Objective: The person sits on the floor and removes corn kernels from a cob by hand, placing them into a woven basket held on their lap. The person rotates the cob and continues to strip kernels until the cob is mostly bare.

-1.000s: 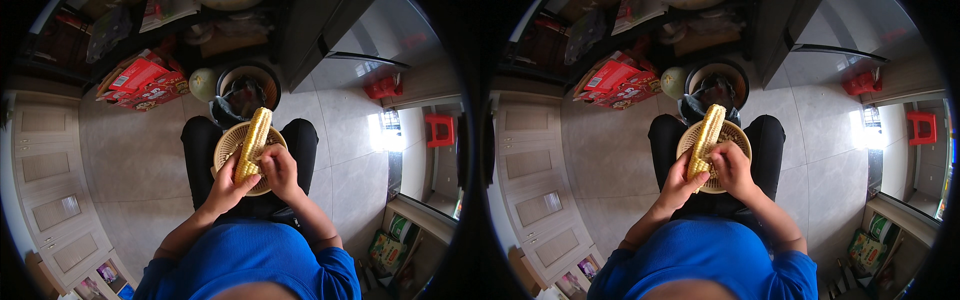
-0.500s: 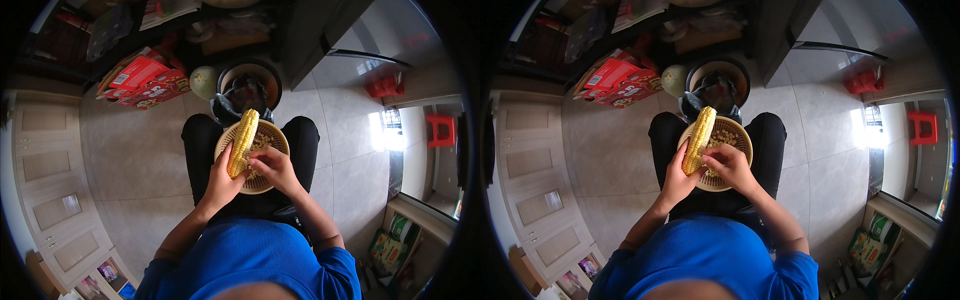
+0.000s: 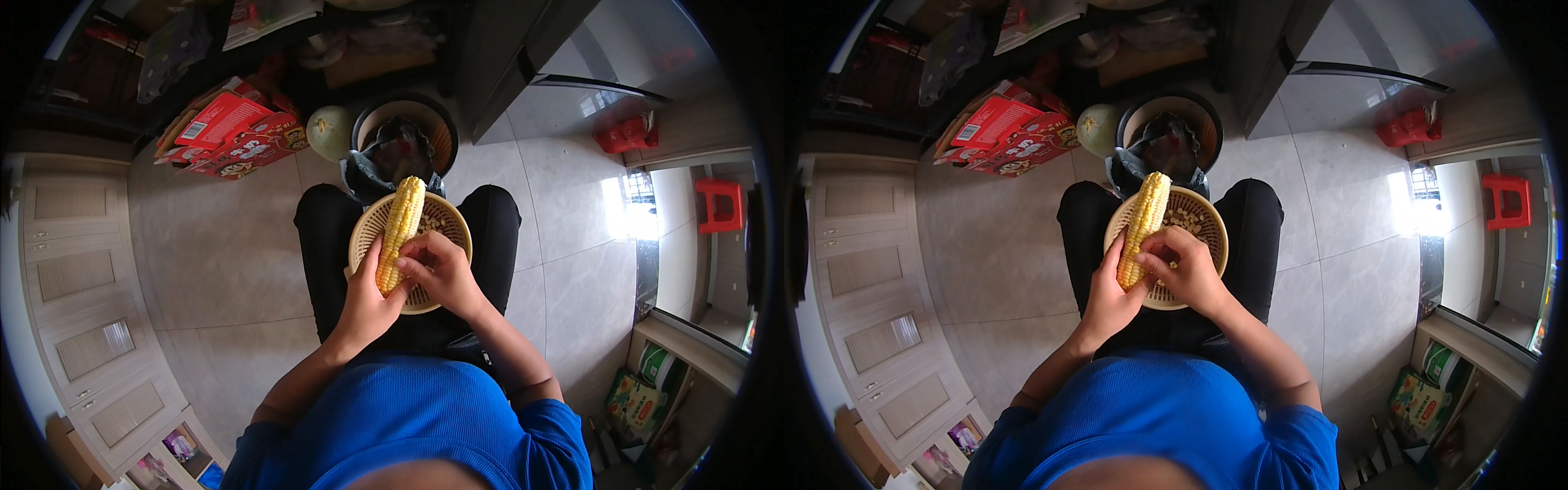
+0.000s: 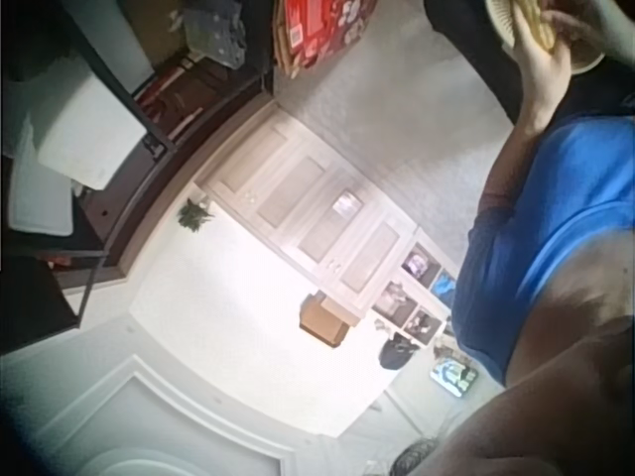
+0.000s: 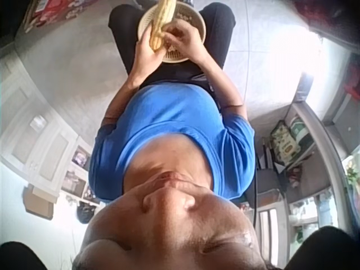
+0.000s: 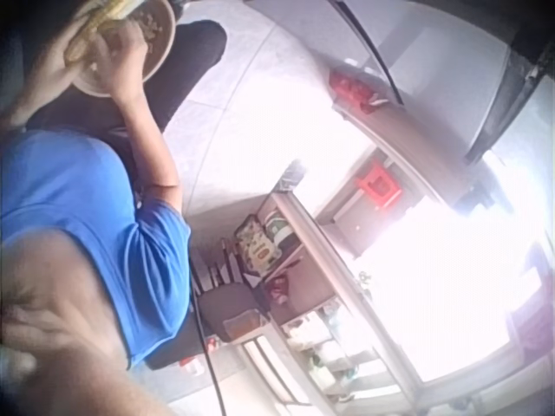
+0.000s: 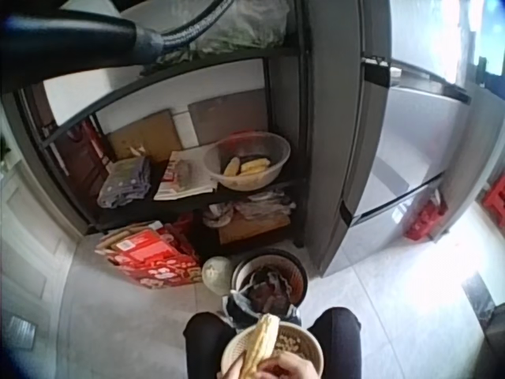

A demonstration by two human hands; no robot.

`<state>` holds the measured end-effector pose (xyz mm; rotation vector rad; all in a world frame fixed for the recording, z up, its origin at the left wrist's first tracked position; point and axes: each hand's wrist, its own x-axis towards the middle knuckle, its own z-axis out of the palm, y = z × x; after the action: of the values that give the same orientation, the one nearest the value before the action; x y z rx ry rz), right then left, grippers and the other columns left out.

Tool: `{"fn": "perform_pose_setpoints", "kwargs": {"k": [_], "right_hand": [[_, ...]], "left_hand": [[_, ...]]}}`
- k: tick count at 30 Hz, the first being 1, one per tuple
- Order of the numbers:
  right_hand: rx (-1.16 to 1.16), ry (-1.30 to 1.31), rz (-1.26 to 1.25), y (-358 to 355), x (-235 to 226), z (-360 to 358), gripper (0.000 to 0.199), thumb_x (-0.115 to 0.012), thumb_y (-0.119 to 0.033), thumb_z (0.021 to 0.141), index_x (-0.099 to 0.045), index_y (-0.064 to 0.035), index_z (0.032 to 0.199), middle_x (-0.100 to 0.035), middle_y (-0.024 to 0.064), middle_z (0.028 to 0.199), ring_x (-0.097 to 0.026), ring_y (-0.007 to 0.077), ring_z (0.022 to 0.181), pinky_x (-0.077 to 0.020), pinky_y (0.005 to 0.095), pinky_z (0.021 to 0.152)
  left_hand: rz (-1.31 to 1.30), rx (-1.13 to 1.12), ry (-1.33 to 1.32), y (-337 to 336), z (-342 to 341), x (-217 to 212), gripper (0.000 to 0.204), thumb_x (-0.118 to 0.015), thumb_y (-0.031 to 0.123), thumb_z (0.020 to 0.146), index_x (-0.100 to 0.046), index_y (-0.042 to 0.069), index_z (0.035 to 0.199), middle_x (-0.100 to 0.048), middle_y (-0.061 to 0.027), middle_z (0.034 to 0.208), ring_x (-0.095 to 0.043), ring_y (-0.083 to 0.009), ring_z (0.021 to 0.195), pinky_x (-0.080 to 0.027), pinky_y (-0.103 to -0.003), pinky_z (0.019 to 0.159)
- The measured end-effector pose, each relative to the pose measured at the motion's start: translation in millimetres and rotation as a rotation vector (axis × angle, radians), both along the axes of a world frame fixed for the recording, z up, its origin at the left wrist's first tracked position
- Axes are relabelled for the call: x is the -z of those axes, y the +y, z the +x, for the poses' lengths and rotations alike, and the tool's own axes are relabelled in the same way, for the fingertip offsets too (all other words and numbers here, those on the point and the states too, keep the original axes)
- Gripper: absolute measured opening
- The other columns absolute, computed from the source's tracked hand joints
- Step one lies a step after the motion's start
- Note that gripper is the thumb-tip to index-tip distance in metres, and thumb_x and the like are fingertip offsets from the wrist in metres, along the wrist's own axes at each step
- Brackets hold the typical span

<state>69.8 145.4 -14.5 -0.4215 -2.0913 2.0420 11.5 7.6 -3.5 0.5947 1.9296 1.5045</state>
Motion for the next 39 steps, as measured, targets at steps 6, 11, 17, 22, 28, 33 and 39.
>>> {"fn": "perform_pose_setpoints", "kwargs": {"k": [6,11,17,22,28,33,39], "right_hand": [[0.053,-0.043,-0.168,1.6,-0.7,3.1,0.011,-0.065,-0.006,0.079,-0.061,0.0007,0.087,-0.058,0.0061,0.085,-0.057,0.0119,0.079,-0.0469,0.0232,0.07],[-0.065,0.009,-0.231,12.8,-4.6,3.3,0.012,-0.064,-0.007,0.08,-0.062,0.0009,0.088,-0.059,0.0041,0.085,-0.056,0.011,0.081,-0.0454,0.0235,0.074],[0.001,-0.029,-0.08,9.2,-9.4,3.1,0.012,-0.065,-0.007,0.078,-0.062,0.0015,0.087,-0.059,0.0065,0.083,-0.057,0.0135,0.077,-0.0462,0.0248,0.071],[0.076,0.015,0.18,4.2,-11.3,3.1,0.011,-0.064,-0.006,0.078,-0.06,-0.0001,0.087,-0.058,0.0046,0.079,-0.056,0.0132,0.077,-0.046,0.0253,0.071],[-0.012,0.07,-0.053,15.2,-15.9,3.5,0.01,-0.066,-0.008,0.078,-0.062,-0.0007,0.084,-0.057,0.0053,0.083,-0.056,0.0151,0.079,-0.0452,0.0256,0.071],[-0.003,0.07,0.163,17.7,-19.4,1.2,0.009,-0.067,-0.006,0.075,-0.063,-0.0014,0.082,-0.058,0.0072,0.077,-0.058,0.0176,0.073,-0.0463,0.0282,0.064],[0.019,0.119,0.256,14.1,-14.0,3.3,0.012,-0.067,-0.006,0.075,-0.063,-0.0013,0.085,-0.059,0.0079,0.076,-0.058,0.0198,0.07,-0.0469,0.028,0.063]], "left_hand": [[0.094,0.012,-0.094,1.7,0.7,-3.1,0.064,-0.063,0.005,0.078,-0.028,-0.006,0.13,-0.047,-0.0135,0.119,-0.047,-0.0163,0.109,-0.039,-0.028,0.092],[0.173,0.059,-0.318,2.5,-10.0,-4.2,0.064,-0.064,0.011,0.08,-0.029,-0.006,0.13,-0.046,-0.014,0.121,-0.046,-0.0174,0.111,-0.039,-0.028,0.093],[0.189,0.019,-0.368,3.0,-5.2,-4.8,0.059,-0.063,0.012,0.081,-0.031,-0.005,0.128,-0.047,-0.0115,0.118,-0.047,-0.0157,0.108,-0.039,-0.027,0.092],[0.206,-0.019,-0.431,5.8,-2.9,-12.2,0.058,-0.063,0.012,0.081,-0.032,-0.004,0.128,-0.048,-0.0096,0.115,-0.047,-0.0138,0.105,-0.039,-0.025,0.09],[0.221,0.007,-0.501,6.2,-6.8,-13.5,0.057,-0.063,0.012,0.082,-0.033,-0.003,0.128,-0.048,-0.0082,0.114,-0.048,-0.0118,0.102,-0.042,-0.023,0.086],[0.199,-0.023,-0.648,4.0,-1.8,-14.8,0.055,-0.063,0.012,0.082,-0.034,-0.003,0.126,-0.048,-0.008,0.112,-0.049,-0.0116,0.1,-0.042,-0.023,0.084],[0.175,0.001,-0.501,6.7,-2.1,-16.0,0.053,-0.061,0.012,0.083,-0.033,-0.004,0.126,-0.048,-0.0094,0.113,-0.048,-0.0128,0.102,-0.042,-0.025,0.086]]}}
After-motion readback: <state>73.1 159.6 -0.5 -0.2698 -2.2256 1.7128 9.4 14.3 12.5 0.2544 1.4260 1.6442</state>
